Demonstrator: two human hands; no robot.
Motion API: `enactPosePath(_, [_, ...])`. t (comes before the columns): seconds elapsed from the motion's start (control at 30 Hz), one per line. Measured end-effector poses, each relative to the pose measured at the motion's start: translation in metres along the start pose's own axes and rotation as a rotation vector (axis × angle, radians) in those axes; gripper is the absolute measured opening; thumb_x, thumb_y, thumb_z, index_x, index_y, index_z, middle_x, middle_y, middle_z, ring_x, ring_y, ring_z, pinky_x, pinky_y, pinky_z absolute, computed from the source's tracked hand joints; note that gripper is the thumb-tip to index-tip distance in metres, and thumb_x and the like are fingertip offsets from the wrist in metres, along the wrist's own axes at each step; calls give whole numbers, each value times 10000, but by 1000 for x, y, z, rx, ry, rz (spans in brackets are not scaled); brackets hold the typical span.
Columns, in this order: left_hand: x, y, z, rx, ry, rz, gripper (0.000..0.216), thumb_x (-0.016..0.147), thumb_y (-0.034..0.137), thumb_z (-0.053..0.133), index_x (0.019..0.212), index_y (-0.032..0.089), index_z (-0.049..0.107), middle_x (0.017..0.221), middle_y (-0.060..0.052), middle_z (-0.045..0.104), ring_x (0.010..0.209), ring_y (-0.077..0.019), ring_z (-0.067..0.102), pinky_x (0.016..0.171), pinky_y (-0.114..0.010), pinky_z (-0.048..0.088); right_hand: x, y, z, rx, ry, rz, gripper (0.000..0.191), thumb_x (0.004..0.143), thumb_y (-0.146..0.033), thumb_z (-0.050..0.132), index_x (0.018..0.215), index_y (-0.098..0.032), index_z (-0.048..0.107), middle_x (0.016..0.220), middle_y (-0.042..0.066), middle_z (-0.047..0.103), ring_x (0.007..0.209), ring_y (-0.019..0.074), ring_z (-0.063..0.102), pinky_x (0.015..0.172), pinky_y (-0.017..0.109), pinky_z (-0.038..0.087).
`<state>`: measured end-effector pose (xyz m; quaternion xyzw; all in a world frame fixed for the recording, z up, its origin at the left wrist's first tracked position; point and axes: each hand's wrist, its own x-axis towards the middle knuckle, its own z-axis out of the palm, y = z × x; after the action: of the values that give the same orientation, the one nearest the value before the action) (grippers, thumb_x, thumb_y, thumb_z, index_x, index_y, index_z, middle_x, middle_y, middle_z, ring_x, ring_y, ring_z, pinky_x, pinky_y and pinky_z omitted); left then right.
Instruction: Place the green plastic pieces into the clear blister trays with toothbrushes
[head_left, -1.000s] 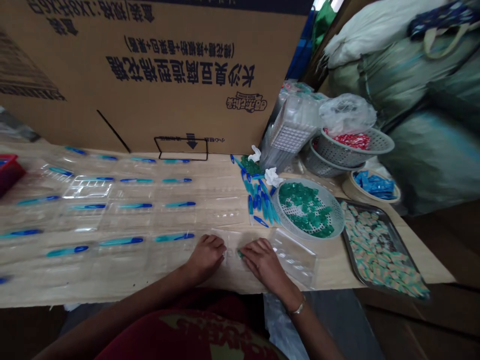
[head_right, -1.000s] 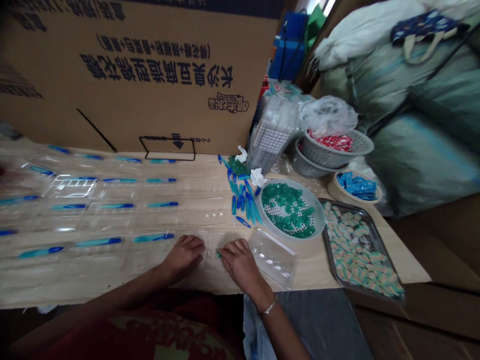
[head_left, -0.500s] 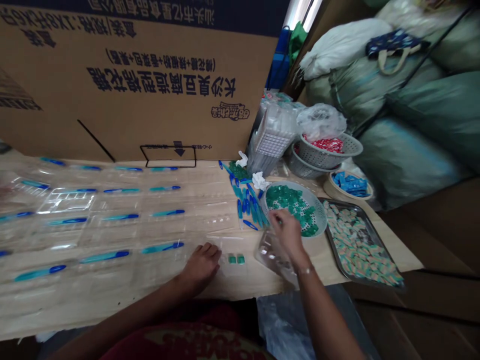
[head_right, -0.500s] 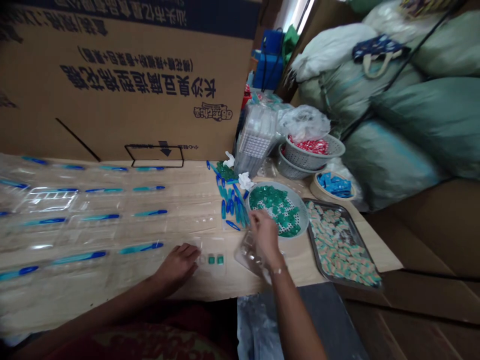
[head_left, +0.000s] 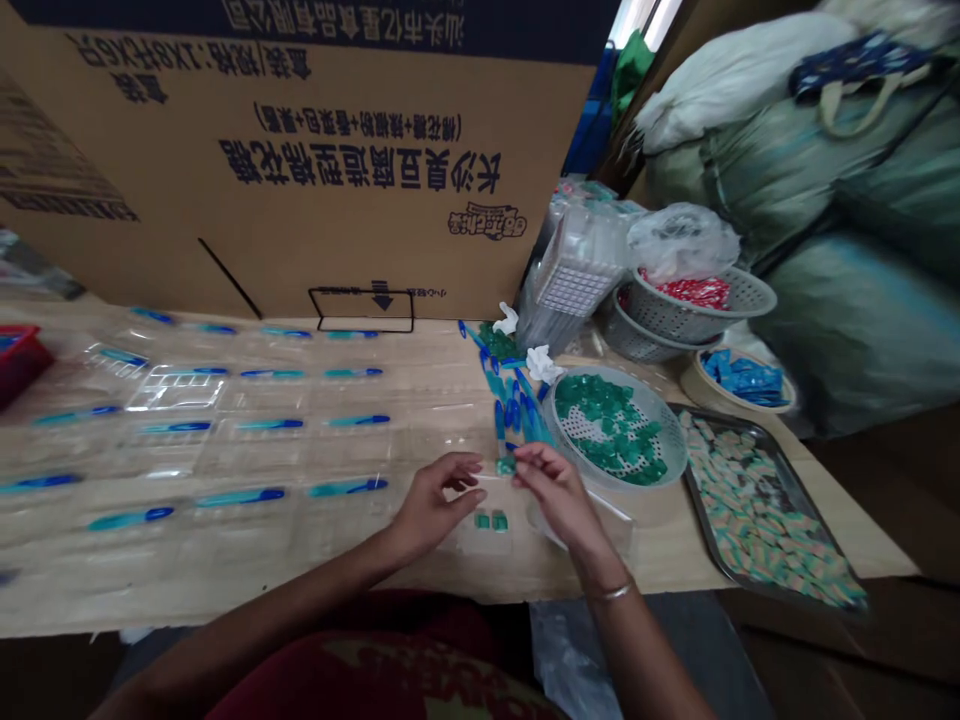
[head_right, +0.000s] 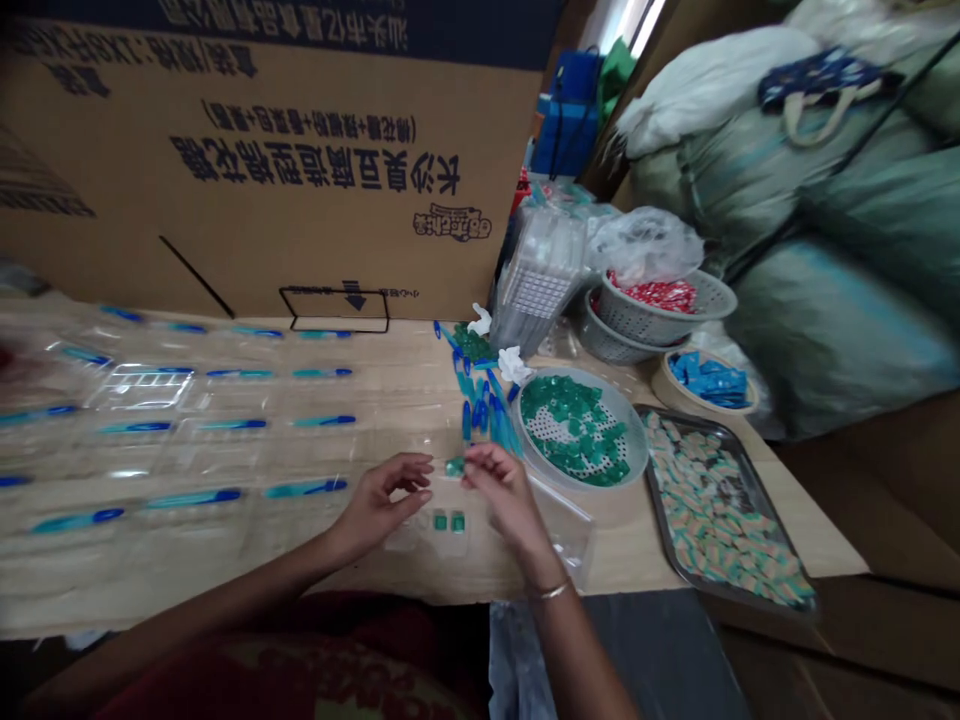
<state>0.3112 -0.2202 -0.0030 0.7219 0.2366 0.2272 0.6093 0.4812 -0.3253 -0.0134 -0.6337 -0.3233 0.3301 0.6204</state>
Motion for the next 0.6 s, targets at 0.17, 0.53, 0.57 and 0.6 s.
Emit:
enactPosePath(0.17, [1,6,8,-73,-8,23,186,752,256,617,893,147,670,836,-63,692,748,-156,627,697,-263,497,-29,-6,45,61,-25,-27,136,735,-318,637,800,-201,615,680,-10,613,609,120,562,570,227,470])
enactPosePath(0.53, [-14,4,-9,150,27,72,205,772,191,550,929,171,679,849,-58,697,782,-172,629,736,-290,485,-36,-1,65,-189,-21,-101,143,656,-117,545,771,-191,587,640,-42,534,599,111,510,556,206,406])
enactPosePath(0.57, [-13,5,-10,186,15,93,208,769,180,544,926,174,680,835,-53,696,769,-167,626,731,-285,481,-36,-1,65,-177,-29,-101,132,658,-120,542,763,-191,578,632,-45,523,591,109,504,548,203,403])
enactPosePath(0.6, [-11,6,-11,178,-10,80,189,757,176,553,895,169,682,797,-46,694,733,-160,624,706,-275,481,-36,-2,64,-152,-35,-106,120,669,-132,543,768,-192,574,632,-45,518,590,109,505,548,203,407])
